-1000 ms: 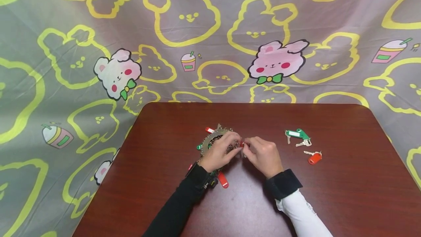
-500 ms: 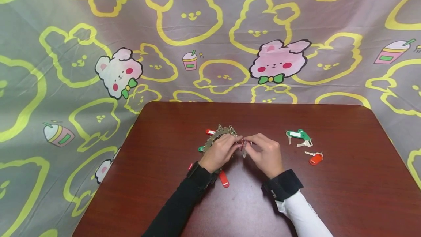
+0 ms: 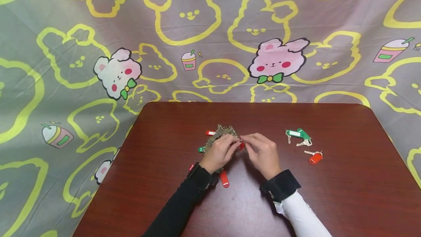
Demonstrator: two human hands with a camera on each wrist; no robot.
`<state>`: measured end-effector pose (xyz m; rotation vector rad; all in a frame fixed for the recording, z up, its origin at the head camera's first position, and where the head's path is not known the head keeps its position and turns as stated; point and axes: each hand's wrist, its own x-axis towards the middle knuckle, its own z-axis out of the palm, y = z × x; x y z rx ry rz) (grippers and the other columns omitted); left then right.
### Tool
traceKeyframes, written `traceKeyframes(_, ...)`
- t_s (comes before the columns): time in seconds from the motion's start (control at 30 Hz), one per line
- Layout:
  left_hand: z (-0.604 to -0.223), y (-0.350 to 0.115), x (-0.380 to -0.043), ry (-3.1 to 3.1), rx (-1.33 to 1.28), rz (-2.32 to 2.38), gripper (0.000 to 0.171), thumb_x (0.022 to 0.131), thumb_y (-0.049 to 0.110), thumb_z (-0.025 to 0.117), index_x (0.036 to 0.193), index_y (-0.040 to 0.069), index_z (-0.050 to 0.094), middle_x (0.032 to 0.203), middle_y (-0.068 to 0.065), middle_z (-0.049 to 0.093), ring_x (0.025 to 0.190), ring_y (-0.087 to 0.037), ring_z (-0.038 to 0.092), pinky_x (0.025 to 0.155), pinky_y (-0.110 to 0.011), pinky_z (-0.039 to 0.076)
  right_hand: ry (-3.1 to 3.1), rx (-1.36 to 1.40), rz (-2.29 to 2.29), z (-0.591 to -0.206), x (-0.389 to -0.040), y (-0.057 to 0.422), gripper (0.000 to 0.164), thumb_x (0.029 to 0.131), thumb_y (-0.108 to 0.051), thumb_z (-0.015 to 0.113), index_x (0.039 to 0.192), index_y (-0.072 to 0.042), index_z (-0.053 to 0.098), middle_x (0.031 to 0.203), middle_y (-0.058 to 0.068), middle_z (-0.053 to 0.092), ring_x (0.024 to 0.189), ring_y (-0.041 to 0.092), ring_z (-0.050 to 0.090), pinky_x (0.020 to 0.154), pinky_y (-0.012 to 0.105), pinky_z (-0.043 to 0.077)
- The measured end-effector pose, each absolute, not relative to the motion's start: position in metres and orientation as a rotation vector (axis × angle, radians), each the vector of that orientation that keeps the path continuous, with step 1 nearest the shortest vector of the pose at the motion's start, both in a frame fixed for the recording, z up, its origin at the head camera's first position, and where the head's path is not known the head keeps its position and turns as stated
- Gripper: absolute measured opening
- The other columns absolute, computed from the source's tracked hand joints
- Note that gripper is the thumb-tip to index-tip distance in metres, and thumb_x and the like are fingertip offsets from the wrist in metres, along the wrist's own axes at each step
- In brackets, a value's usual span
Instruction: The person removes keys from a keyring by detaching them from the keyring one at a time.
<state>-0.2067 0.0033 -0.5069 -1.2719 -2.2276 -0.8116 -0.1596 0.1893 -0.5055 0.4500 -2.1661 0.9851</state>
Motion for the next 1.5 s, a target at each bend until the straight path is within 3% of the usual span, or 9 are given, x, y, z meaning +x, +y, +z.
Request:
traceKeyframes(0.2,-0.507,0.004,-0.206,-2.169,-1.203,-0.937,0.006,0.098,0.011,0.071,0.103,0.007,0.070,0.086,0.000,0.071,0.079,-0.009,0.064,0.077,-0.017,0.051,-2.127,0.431,1.083,-0.505,-0.159,0.187,0.032,0.077,0.011,0.084,0.103,-0.008,0.082,0.089,0.005,0.077,0.077,0.018,0.073,0.072,0.005,0.050)
traceKeyframes(0.47,-0.509,0.003,-0.207,-2.155,-1.170,-1.002,0.006,0.096,0.012,0.075,0.100,0.009,0.073,0.088,0.001,0.074,0.080,-0.007,0.064,0.076,-0.016,0.050,-2.249,0.337,1.330,-0.497,-0.158,0.194,0.024,0.082,0.004,0.084,0.101,-0.011,0.083,0.090,0.001,0.078,0.082,-0.004,0.068,0.072,0.011,0.054)
traceKeyframes(0.73,-0.510,0.003,-0.207,-2.169,-1.204,-1.018,0.008,0.096,0.013,0.075,0.102,0.008,0.073,0.092,-0.001,0.075,0.084,-0.010,0.068,0.079,-0.015,0.052,-2.245,0.575,1.054,-0.493,-0.158,0.196,0.031,0.081,0.013,0.080,0.104,-0.007,0.081,0.096,0.004,0.070,0.078,0.011,0.065,0.068,0.009,0.048)
traceKeyframes(0.87,-0.509,0.003,-0.208,-2.158,-1.195,-1.051,0.008,0.095,0.012,0.076,0.102,0.008,0.074,0.091,-0.001,0.075,0.083,-0.009,0.067,0.079,-0.014,0.051,-2.293,0.457,1.224,-0.492,-0.159,0.196,0.028,0.083,0.005,0.083,0.107,-0.009,0.081,0.097,0.000,0.075,0.085,0.007,0.069,0.076,0.008,0.052)
traceKeyframes(0.97,-0.509,0.003,-0.208,-2.175,-1.199,-1.061,0.009,0.095,0.012,0.076,0.103,0.009,0.075,0.093,0.000,0.076,0.086,-0.008,0.068,0.079,-0.013,0.051,-2.329,0.389,1.271,-0.491,-0.159,0.198,0.024,0.083,0.003,0.084,0.103,-0.011,0.082,0.093,-0.002,0.076,0.084,0.004,0.068,0.074,0.010,0.053)
traceKeyframes(1.2,-0.507,0.004,-0.208,-2.195,-1.228,-0.977,0.005,0.096,0.013,0.074,0.096,0.009,0.072,0.087,0.001,0.073,0.081,-0.008,0.066,0.077,-0.014,0.050,-2.280,0.642,0.905,-0.485,-0.158,0.198,0.026,0.083,0.012,0.076,0.101,-0.006,0.079,0.094,0.005,0.067,0.078,0.012,0.060,0.067,0.016,0.044)
traceKeyframes(1.33,-0.505,0.003,-0.208,-2.156,-1.221,-0.933,0.005,0.094,0.013,0.077,0.095,0.010,0.073,0.085,0.001,0.073,0.079,-0.008,0.066,0.079,-0.017,0.053,-2.335,0.560,1.079,-0.483,-0.158,0.197,0.024,0.086,0.008,0.077,0.105,-0.008,0.079,0.098,0.001,0.070,0.086,0.009,0.066,0.073,0.010,0.050)
traceKeyframes(1.5,-0.507,0.002,-0.207,-2.144,-1.225,-0.917,0.006,0.094,0.014,0.077,0.099,0.010,0.075,0.087,0.002,0.075,0.080,-0.007,0.068,0.081,-0.018,0.054,-2.413,0.390,1.312,-0.487,-0.159,0.203,0.019,0.088,0.000,0.080,0.102,-0.012,0.081,0.094,-0.002,0.077,0.088,0.001,0.069,0.075,0.015,0.056)
